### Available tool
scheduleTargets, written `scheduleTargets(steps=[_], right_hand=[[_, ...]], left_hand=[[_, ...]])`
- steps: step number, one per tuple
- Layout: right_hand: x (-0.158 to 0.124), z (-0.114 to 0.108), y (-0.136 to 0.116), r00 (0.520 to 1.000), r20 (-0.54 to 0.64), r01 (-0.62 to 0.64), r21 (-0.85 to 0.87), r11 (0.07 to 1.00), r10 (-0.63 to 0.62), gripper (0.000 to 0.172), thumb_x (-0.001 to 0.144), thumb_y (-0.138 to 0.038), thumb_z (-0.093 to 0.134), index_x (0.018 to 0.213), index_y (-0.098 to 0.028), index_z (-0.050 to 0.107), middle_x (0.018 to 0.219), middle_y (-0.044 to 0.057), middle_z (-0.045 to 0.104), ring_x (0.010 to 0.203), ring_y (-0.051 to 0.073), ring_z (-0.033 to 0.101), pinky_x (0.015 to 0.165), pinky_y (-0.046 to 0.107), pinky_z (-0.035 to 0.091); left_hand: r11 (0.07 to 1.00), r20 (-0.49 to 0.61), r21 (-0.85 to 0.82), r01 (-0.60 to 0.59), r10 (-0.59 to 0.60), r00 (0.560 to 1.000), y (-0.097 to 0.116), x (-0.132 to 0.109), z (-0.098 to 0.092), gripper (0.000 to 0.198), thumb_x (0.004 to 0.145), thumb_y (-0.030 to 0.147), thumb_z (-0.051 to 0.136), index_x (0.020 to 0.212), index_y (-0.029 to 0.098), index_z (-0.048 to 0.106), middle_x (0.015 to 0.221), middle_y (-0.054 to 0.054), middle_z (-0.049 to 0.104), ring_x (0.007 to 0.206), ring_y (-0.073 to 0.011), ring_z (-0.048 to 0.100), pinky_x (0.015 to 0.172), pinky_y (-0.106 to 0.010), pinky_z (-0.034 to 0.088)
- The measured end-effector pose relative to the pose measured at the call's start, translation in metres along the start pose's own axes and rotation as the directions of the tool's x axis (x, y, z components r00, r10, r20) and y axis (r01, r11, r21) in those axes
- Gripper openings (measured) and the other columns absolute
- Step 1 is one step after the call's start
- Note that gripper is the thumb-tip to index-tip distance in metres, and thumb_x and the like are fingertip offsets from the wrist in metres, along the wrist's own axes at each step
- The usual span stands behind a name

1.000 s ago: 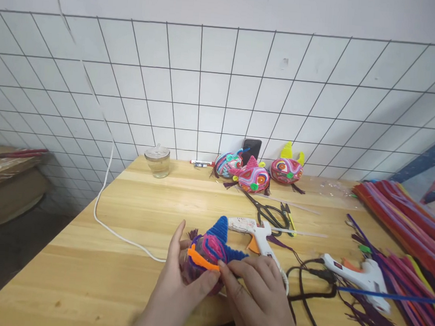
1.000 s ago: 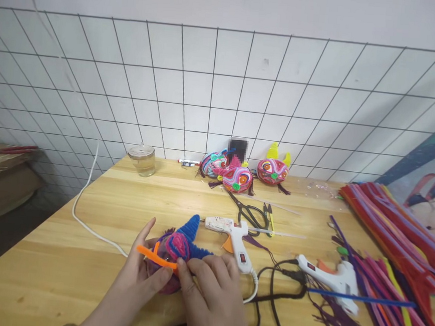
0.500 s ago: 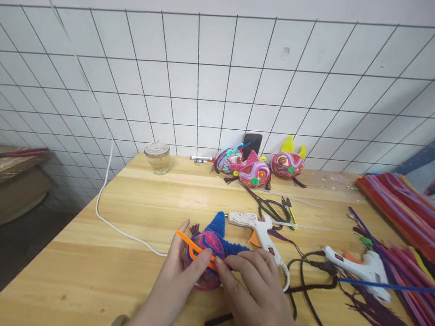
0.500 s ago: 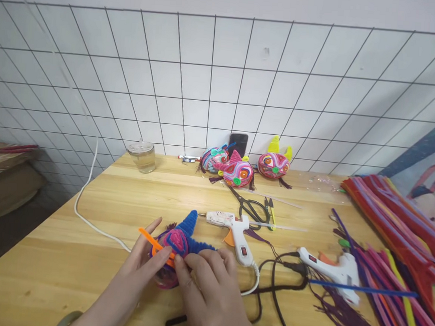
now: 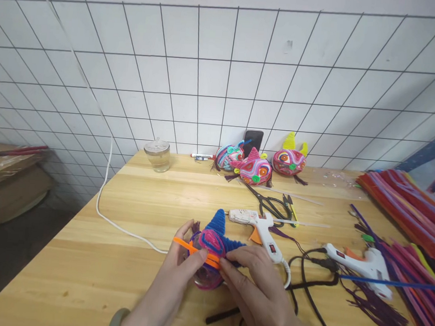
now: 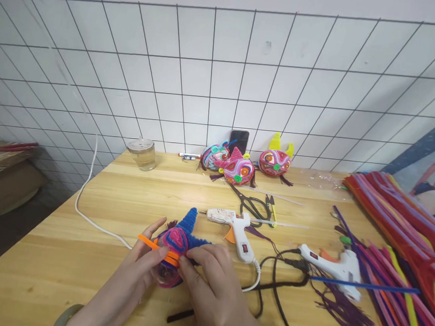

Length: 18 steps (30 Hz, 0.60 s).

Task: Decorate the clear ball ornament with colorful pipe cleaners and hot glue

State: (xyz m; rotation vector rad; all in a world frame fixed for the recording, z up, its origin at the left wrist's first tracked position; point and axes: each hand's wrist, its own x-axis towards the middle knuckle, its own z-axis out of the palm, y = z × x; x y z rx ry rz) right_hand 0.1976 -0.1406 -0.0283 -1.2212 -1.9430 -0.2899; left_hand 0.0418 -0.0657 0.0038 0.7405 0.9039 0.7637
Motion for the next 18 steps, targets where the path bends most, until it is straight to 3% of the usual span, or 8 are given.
scheduleTargets(steps=[10, 18], right_hand=[[0.004, -0.005, 0.004, 0.998, 0.053, 0.047, -0.001, 0.999, -0.046, 0.025, 0.090, -0.005, 0.049, 0.112, -0.011, 0.060, 0.095, 0.011, 0.067, 0.088, 0.021, 0.059, 0.074, 0.039, 0.052], [0.011, -0.016, -0.004, 0.996, 0.077, -0.040, 0.066, 0.997, 0.035, 0.023, 0.096, -0.009, 0.042, 0.109, -0.011, 0.061, 0.095, 0.011, 0.065, 0.092, 0.021, 0.058, 0.078, 0.037, 0.051]], left_hand=[[1.000, 0.069, -0.028, -0.014, 0.016, 0.998, -0.002, 0.004, -0.002, 0.072, 0.070, 0.035, 0.074, 0.131, 0.023, 0.038, 0.149, -0.011, 0.036, 0.130, -0.0298, 0.039, 0.103, -0.039, 0.035], [1.000, 0.086, -0.024, 0.013, -0.011, 0.996, -0.002, 0.003, -0.001, 0.068, 0.074, 0.032, 0.071, 0.132, 0.023, 0.036, 0.139, -0.012, 0.048, 0.122, -0.0294, 0.048, 0.098, -0.041, 0.038]])
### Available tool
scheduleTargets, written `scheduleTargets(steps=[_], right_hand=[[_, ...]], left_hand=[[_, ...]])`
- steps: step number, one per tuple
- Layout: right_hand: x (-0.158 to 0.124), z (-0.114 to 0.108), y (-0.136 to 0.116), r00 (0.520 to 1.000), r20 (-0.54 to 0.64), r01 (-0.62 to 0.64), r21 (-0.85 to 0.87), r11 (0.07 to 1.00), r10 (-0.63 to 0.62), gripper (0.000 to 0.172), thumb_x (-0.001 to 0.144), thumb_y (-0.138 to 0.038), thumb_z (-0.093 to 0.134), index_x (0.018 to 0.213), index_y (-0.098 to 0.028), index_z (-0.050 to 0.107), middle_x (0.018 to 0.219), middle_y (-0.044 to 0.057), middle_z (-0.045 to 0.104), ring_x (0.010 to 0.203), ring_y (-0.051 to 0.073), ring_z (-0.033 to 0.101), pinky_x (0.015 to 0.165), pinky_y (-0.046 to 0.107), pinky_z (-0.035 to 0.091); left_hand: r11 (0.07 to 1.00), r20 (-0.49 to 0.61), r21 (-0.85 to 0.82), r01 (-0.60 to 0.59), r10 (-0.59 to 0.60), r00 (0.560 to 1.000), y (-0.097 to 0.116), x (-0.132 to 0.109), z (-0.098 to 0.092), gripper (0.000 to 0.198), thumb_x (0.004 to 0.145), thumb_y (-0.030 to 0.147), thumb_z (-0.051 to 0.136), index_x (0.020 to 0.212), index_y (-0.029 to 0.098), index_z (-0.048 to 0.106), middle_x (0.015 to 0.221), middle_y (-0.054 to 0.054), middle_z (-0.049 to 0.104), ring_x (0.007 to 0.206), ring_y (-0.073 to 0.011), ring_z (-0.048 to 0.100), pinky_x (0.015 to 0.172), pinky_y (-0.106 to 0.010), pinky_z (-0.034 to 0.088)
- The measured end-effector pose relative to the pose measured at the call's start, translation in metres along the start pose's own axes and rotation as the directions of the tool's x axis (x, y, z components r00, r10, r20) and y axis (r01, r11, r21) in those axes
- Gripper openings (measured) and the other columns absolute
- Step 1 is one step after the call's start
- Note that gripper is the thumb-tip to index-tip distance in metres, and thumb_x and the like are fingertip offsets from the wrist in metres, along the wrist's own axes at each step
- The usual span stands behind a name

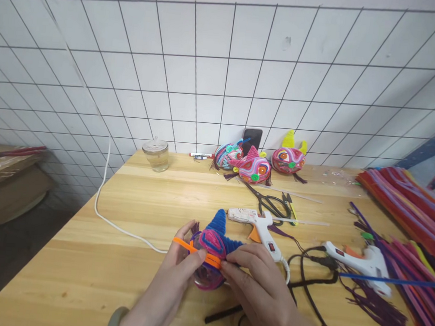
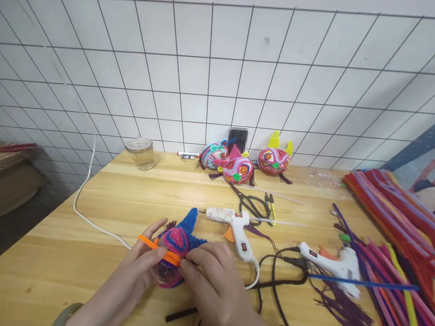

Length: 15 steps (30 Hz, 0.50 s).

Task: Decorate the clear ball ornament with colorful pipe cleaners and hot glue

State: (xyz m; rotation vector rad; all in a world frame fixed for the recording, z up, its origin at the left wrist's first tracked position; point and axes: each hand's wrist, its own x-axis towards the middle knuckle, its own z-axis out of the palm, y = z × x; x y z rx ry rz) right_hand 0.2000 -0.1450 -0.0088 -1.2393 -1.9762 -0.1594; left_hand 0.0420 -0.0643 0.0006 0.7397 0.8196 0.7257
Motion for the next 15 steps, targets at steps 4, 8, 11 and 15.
scheduleTargets(steps=[4, 8, 11, 15], right_hand=[[0.002, 0.000, -0.001, 0.997, -0.071, 0.001, 0.001, 1.000, -0.001, 0.019, 0.093, -0.007, 0.047, 0.105, -0.013, 0.061, 0.093, 0.010, 0.065, 0.089, 0.020, 0.058, 0.077, 0.035, 0.051], [0.002, 0.002, 0.004, 0.993, -0.091, 0.070, -0.029, 0.997, -0.072, 0.022, 0.093, -0.007, 0.047, 0.108, -0.011, 0.062, 0.094, 0.012, 0.067, 0.092, 0.022, 0.060, 0.077, 0.037, 0.052], [0.001, 0.004, 0.008, 0.987, -0.085, 0.127, -0.083, 0.988, -0.134, 0.022, 0.094, -0.009, 0.045, 0.106, -0.010, 0.064, 0.092, 0.012, 0.068, 0.091, 0.022, 0.060, 0.077, 0.037, 0.051], [0.000, 0.007, 0.012, 0.982, -0.093, 0.159, -0.094, 0.983, -0.167, 0.018, 0.092, -0.008, 0.050, 0.101, -0.007, 0.065, 0.088, 0.012, 0.068, 0.087, 0.021, 0.060, 0.074, 0.036, 0.051]], left_hand=[[0.999, 0.005, -0.041, 0.012, -0.012, 1.000, 0.000, 0.002, 0.000, 0.074, 0.070, 0.033, 0.074, 0.132, 0.022, 0.036, 0.141, -0.013, 0.046, 0.125, -0.0296, 0.046, 0.099, -0.040, 0.038], [0.998, 0.005, -0.056, 0.016, -0.015, 1.000, -0.001, 0.002, -0.001, 0.076, 0.068, 0.036, 0.076, 0.132, 0.022, 0.036, 0.135, -0.014, 0.051, 0.123, -0.0304, 0.048, 0.097, -0.040, 0.039], [0.998, 0.012, -0.058, 0.003, -0.003, 1.000, -0.001, 0.001, -0.001, 0.075, 0.068, 0.037, 0.076, 0.131, 0.022, 0.038, 0.131, -0.014, 0.055, 0.122, -0.0302, 0.049, 0.097, -0.040, 0.039], [0.998, 0.000, -0.063, 0.006, -0.006, 1.000, -0.001, 0.001, -0.001, 0.077, 0.065, 0.038, 0.077, 0.130, 0.021, 0.038, 0.131, -0.015, 0.054, 0.123, -0.0310, 0.048, 0.096, -0.041, 0.039]])
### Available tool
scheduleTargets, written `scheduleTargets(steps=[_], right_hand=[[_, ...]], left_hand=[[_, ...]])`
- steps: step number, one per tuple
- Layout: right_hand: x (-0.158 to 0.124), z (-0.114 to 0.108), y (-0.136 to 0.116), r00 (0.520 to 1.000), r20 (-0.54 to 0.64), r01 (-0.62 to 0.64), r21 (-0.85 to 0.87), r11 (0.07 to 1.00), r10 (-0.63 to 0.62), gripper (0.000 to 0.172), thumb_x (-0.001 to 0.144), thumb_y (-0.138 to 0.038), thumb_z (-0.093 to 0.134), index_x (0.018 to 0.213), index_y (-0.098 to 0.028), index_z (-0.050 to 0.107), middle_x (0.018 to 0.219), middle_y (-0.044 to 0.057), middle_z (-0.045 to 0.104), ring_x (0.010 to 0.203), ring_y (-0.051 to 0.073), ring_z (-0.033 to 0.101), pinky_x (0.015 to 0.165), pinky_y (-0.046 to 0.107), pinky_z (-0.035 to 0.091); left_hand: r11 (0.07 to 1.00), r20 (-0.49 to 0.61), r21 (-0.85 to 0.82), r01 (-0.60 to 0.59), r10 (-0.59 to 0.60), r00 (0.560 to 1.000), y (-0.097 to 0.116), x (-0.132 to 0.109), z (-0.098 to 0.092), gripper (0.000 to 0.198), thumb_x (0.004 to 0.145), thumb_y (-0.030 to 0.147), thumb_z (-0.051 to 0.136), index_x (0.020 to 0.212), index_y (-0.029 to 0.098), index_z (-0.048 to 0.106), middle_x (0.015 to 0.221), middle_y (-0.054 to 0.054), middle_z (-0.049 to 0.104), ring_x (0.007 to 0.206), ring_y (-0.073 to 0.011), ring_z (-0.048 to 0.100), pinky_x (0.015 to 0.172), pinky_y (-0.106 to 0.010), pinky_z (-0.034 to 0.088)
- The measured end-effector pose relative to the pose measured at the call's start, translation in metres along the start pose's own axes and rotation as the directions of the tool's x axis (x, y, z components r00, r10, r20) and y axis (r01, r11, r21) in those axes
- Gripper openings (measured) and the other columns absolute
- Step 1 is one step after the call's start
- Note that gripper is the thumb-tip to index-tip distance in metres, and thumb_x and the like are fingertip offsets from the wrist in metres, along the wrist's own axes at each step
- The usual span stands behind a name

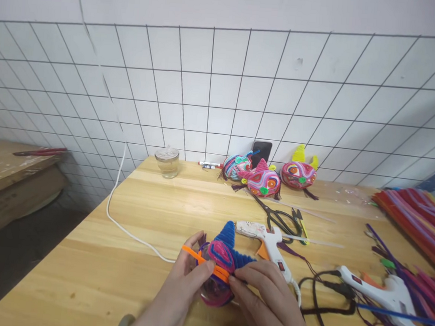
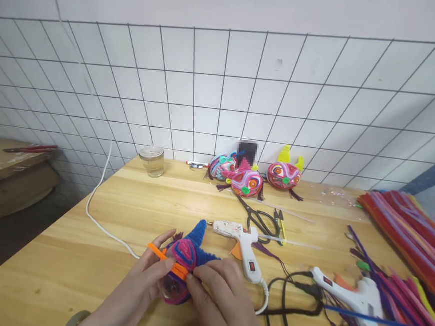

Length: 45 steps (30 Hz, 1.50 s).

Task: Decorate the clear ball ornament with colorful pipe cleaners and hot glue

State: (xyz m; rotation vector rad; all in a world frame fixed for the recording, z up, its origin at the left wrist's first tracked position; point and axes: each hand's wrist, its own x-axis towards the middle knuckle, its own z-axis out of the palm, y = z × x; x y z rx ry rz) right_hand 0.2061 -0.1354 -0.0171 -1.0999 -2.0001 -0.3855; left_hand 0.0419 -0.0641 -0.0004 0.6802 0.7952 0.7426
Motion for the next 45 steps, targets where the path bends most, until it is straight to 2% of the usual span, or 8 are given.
scheduleTargets(steps=[6, 14, 21, 25, 31, 40, 42, 45], right_hand=[[0.010, 0.001, -0.003, 0.998, -0.068, -0.012, 0.025, 1.000, 0.014, 0.014, 0.092, -0.010, 0.051, 0.094, -0.010, 0.064, 0.079, 0.010, 0.067, 0.076, 0.019, 0.062, 0.067, 0.031, 0.052], [0.006, -0.001, 0.000, 0.962, -0.104, -0.242, 0.117, 0.963, 0.254, 0.005, 0.087, -0.015, 0.058, 0.089, -0.020, 0.056, 0.082, 0.006, 0.066, 0.077, 0.015, 0.066, 0.069, 0.020, 0.055], [0.012, -0.006, 0.000, 0.997, -0.059, -0.039, 0.007, 0.999, 0.039, 0.016, 0.085, -0.008, 0.057, 0.097, -0.014, 0.066, 0.085, 0.010, 0.066, 0.080, 0.020, 0.063, 0.072, 0.032, 0.053], [0.014, -0.007, 0.001, 0.998, -0.058, 0.026, -0.013, 1.000, -0.027, 0.017, 0.083, -0.006, 0.059, 0.098, -0.011, 0.066, 0.082, 0.011, 0.071, 0.081, 0.020, 0.064, 0.076, 0.034, 0.052], [0.005, -0.009, 0.007, 0.987, 0.018, 0.159, -0.044, 0.986, -0.158, 0.018, 0.092, -0.014, 0.053, 0.106, -0.014, 0.062, 0.091, 0.006, 0.078, 0.097, 0.018, 0.067, 0.100, 0.034, 0.041], [0.012, -0.020, 0.004, 0.970, 0.157, 0.193, -0.047, 0.980, -0.184, 0.045, 0.096, -0.016, 0.045, 0.140, -0.010, 0.039, 0.105, 0.005, 0.075, 0.104, 0.019, 0.065, 0.113, 0.036, 0.025], [0.012, -0.017, 0.004, 0.977, 0.117, 0.184, -0.021, 0.983, -0.181, 0.045, 0.096, -0.015, 0.045, 0.140, -0.011, 0.039, 0.104, 0.005, 0.075, 0.103, 0.019, 0.066, 0.111, 0.035, 0.029], [0.004, -0.010, 0.002, 0.998, 0.054, 0.006, 0.087, 0.996, -0.011, 0.046, 0.092, -0.010, 0.049, 0.137, -0.017, 0.043, 0.100, 0.007, 0.075, 0.099, 0.017, 0.067, 0.096, 0.030, 0.047]], left_hand=[[1.000, -0.012, 0.023, 0.000, 0.000, 1.000, -0.002, 0.004, -0.003, 0.085, 0.062, 0.039, 0.078, 0.132, 0.016, 0.035, 0.134, -0.019, 0.050, 0.117, -0.0324, 0.050, 0.095, -0.043, 0.039], [1.000, 0.009, -0.020, 0.015, -0.015, 1.000, -0.001, 0.004, -0.002, 0.092, 0.057, 0.040, 0.081, 0.133, 0.017, 0.033, 0.148, -0.019, 0.033, 0.128, -0.0328, 0.041, 0.099, -0.040, 0.037], [0.999, 0.003, -0.045, 0.030, -0.030, 1.000, 0.002, 0.003, 0.000, 0.100, 0.056, 0.039, 0.081, 0.136, 0.015, 0.027, 0.133, -0.021, 0.048, 0.120, -0.0327, 0.047, 0.092, -0.040, 0.039], [0.998, 0.026, -0.056, 0.041, -0.039, 0.999, 0.000, 0.004, -0.002, 0.097, 0.058, 0.037, 0.080, 0.136, 0.013, 0.027, 0.119, -0.018, 0.059, 0.099, -0.0267, 0.057, 0.084, -0.038, 0.042], [0.996, 0.006, -0.072, 0.044, -0.043, 0.999, -0.001, 0.006, -0.002, 0.091, 0.056, 0.038, 0.081, 0.131, 0.015, 0.033, 0.108, -0.013, 0.063, 0.086, -0.0224, 0.059, 0.076, -0.035, 0.043], [0.995, -0.007, -0.085, 0.059, -0.060, 0.998, 0.003, 0.003, 0.000, 0.086, 0.062, 0.037, 0.078, 0.132, 0.018, 0.033, 0.111, -0.013, 0.065, 0.077, -0.0195, 0.062, 0.071, -0.033, 0.044], [0.995, 0.003, -0.076, 0.063, -0.063, 0.998, 0.004, 0.003, -0.001, 0.085, 0.063, 0.038, 0.077, 0.133, 0.019, 0.032, 0.113, -0.013, 0.064, 0.075, -0.0193, 0.062, 0.068, -0.033, 0.044], [0.996, 0.016, -0.073, 0.059, -0.058, 0.998, 0.004, 0.003, -0.003, 0.088, 0.064, 0.039, 0.077, 0.136, 0.021, 0.029, 0.114, -0.013, 0.064, 0.078, -0.0218, 0.064, 0.070, -0.035, 0.045]])
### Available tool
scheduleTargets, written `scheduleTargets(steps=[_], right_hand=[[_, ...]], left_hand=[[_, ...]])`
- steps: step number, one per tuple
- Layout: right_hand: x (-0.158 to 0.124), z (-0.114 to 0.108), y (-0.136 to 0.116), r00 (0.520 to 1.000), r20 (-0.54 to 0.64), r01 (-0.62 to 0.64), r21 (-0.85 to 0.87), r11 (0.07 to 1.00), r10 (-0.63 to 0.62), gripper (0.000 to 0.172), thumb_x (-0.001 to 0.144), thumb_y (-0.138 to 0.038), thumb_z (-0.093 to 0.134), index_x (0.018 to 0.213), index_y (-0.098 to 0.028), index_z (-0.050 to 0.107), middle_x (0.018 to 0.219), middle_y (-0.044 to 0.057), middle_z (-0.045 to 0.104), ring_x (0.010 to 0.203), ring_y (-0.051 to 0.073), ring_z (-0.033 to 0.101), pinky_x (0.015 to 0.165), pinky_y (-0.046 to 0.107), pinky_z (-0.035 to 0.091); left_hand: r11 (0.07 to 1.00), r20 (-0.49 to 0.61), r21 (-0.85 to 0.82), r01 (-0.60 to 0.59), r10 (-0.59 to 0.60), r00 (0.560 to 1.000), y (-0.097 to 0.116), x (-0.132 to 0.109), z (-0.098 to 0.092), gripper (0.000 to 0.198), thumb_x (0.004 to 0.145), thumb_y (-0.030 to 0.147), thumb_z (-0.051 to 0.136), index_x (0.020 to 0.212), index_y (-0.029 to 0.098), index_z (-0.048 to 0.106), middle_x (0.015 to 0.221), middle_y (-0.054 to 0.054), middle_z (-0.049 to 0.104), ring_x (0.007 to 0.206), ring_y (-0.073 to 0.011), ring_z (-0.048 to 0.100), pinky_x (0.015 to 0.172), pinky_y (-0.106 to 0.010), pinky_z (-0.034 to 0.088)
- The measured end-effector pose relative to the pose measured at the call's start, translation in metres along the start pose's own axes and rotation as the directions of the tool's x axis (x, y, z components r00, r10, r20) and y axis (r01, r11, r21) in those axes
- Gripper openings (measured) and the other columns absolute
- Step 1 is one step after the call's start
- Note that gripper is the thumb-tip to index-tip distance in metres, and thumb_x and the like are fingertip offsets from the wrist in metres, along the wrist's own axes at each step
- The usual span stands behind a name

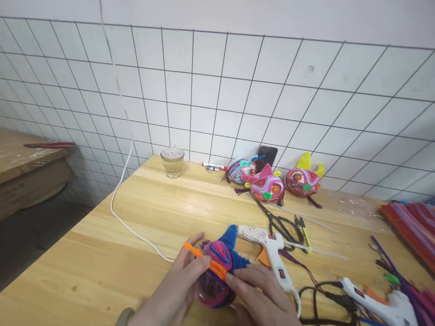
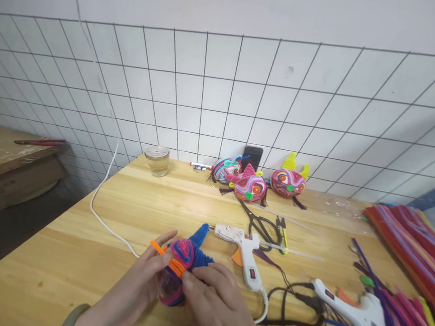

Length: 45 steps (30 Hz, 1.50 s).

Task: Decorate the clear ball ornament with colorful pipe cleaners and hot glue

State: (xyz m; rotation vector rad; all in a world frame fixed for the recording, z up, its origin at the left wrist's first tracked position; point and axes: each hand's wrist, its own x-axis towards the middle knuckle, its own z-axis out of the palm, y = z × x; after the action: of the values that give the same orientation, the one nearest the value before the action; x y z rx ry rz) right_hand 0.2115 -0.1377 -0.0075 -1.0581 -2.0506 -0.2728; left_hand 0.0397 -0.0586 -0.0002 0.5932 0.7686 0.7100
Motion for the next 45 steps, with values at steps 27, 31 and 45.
scheduleTargets(steps=[27, 31, 45], right_hand=[[0.034, -0.027, -0.035, 0.456, 0.463, -0.131, 0.880, -0.457, 0.760, 0.025, 0.066, -0.029, 0.084, 0.075, -0.015, 0.066, 0.072, -0.001, 0.067, 0.067, 0.010, 0.063, 0.064, 0.024, 0.048], [0.034, -0.028, -0.050, 0.455, 0.430, -0.096, 0.894, -0.437, 0.780, 0.028, 0.061, -0.025, 0.088, 0.064, -0.013, 0.062, 0.060, -0.005, 0.061, 0.054, 0.005, 0.056, 0.056, 0.019, 0.046], [0.009, 0.004, -0.065, 0.304, 0.448, -0.062, 0.890, -0.451, 0.841, 0.043, 0.049, -0.041, 0.090, 0.060, -0.016, 0.056, 0.047, -0.010, 0.054, 0.040, 0.002, 0.050, 0.042, 0.012, 0.040]], left_hand=[[0.895, -0.132, 0.156, -0.417, 0.438, 0.889, 0.024, 0.020, -0.020, 0.080, 0.074, 0.038, 0.070, 0.142, 0.025, 0.029, 0.130, -0.015, 0.057, 0.110, -0.0277, 0.061, 0.091, -0.040, 0.048], [0.878, -0.128, 0.159, -0.452, 0.472, 0.872, 0.027, 0.024, -0.025, 0.079, 0.076, 0.038, 0.068, 0.142, 0.024, 0.028, 0.140, -0.016, 0.048, 0.122, -0.0294, 0.053, 0.097, -0.040, 0.045], [0.863, -0.105, 0.124, -0.490, 0.503, 0.858, 0.028, 0.024, -0.029, 0.071, 0.075, 0.038, 0.068, 0.136, 0.027, 0.035, 0.133, -0.013, 0.053, 0.124, -0.0305, 0.051, 0.098, -0.044, 0.045]])
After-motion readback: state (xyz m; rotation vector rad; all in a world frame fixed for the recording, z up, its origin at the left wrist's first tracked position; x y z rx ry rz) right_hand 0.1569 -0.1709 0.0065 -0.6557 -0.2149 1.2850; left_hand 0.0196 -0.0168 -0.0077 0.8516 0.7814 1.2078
